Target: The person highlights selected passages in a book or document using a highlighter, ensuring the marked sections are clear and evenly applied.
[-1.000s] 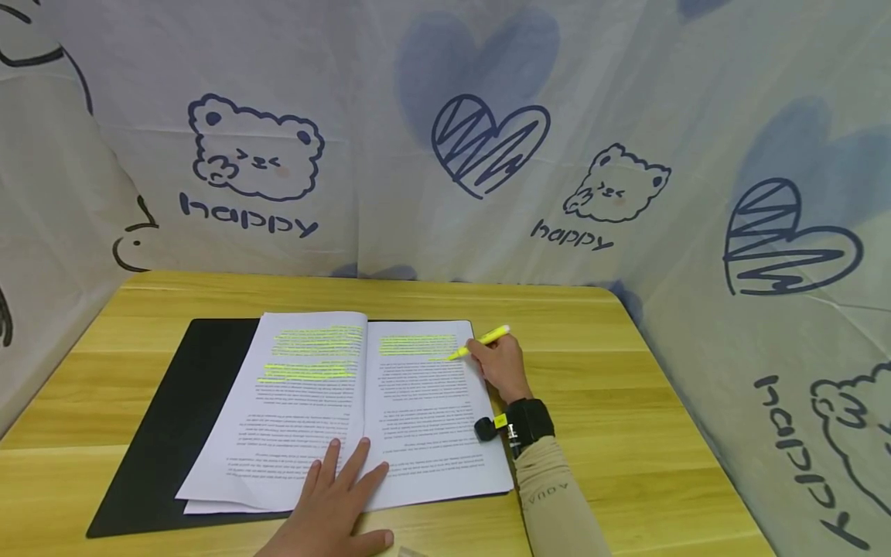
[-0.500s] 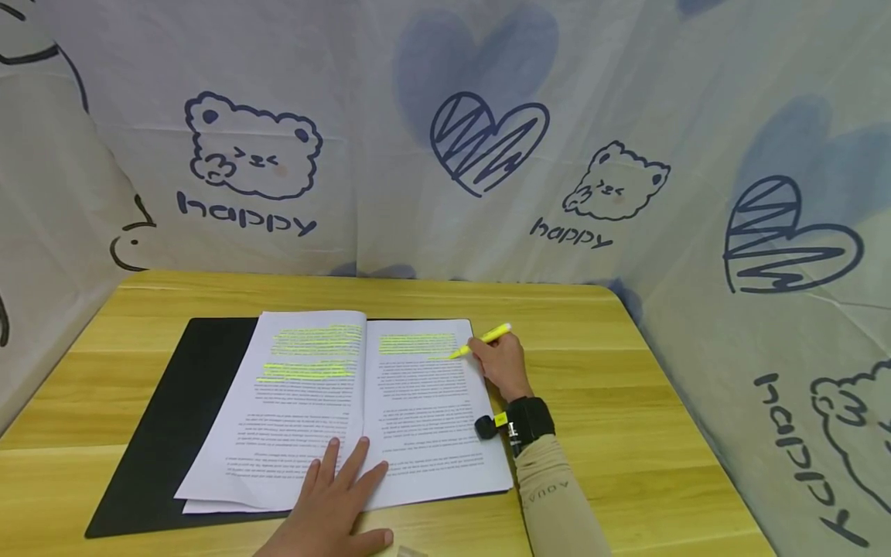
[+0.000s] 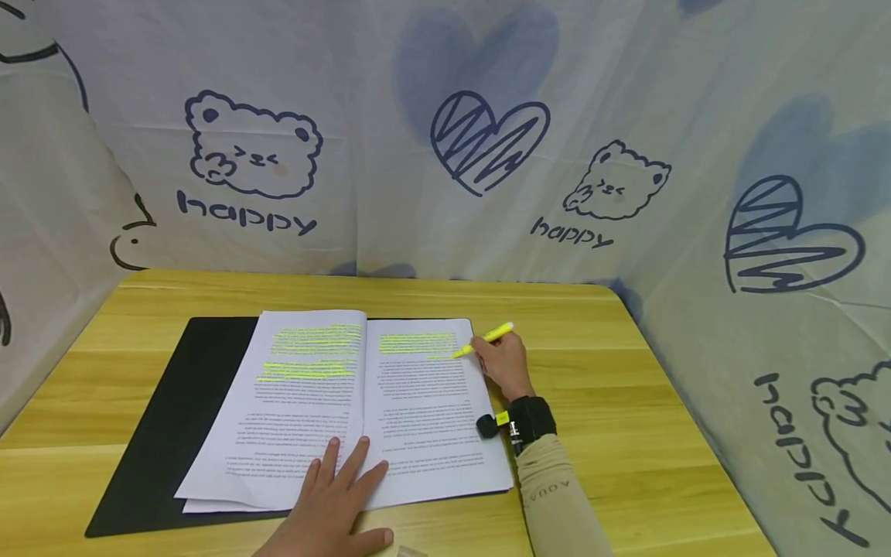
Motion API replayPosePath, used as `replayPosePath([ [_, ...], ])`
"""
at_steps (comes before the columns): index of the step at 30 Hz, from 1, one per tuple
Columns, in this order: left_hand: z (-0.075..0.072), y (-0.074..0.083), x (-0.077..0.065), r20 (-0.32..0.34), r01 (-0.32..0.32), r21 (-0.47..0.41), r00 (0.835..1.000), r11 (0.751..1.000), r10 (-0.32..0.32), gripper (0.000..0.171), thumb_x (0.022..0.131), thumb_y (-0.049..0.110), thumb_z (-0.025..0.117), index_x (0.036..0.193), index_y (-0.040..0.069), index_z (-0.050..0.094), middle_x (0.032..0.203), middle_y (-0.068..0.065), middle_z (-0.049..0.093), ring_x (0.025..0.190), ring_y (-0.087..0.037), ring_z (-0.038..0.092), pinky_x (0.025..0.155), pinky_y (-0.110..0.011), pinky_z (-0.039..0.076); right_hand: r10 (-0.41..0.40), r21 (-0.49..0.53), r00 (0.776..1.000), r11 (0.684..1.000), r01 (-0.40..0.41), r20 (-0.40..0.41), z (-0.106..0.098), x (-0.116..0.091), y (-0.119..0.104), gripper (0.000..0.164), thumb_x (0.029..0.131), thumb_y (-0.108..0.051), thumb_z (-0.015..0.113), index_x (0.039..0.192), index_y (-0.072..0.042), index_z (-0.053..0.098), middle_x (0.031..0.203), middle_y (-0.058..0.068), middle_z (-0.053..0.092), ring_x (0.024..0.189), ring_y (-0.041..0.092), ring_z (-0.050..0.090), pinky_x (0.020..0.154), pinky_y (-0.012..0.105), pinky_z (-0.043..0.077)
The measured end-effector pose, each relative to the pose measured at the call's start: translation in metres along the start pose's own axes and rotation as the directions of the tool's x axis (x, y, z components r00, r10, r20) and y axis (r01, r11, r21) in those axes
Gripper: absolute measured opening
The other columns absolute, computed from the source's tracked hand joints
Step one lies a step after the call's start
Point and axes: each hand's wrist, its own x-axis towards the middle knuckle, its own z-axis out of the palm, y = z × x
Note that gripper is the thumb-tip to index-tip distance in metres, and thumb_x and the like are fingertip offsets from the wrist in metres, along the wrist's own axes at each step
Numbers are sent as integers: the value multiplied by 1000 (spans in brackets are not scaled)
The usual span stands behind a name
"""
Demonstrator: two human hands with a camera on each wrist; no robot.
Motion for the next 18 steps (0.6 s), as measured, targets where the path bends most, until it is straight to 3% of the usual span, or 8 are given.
replayPosePath([
  [18, 0, -2, -1, -3, -16, -13, 1000, 1000, 15, 86, 83, 53, 80, 151, 10, 52, 170, -18, 23, 155, -52, 0, 120, -71, 0, -24, 53, 1000, 998, 25, -5, -4, 1, 3, 24, 91, -23, 71, 81, -3, 67, 62, 3, 58, 50, 14, 51, 47, 24, 39],
])
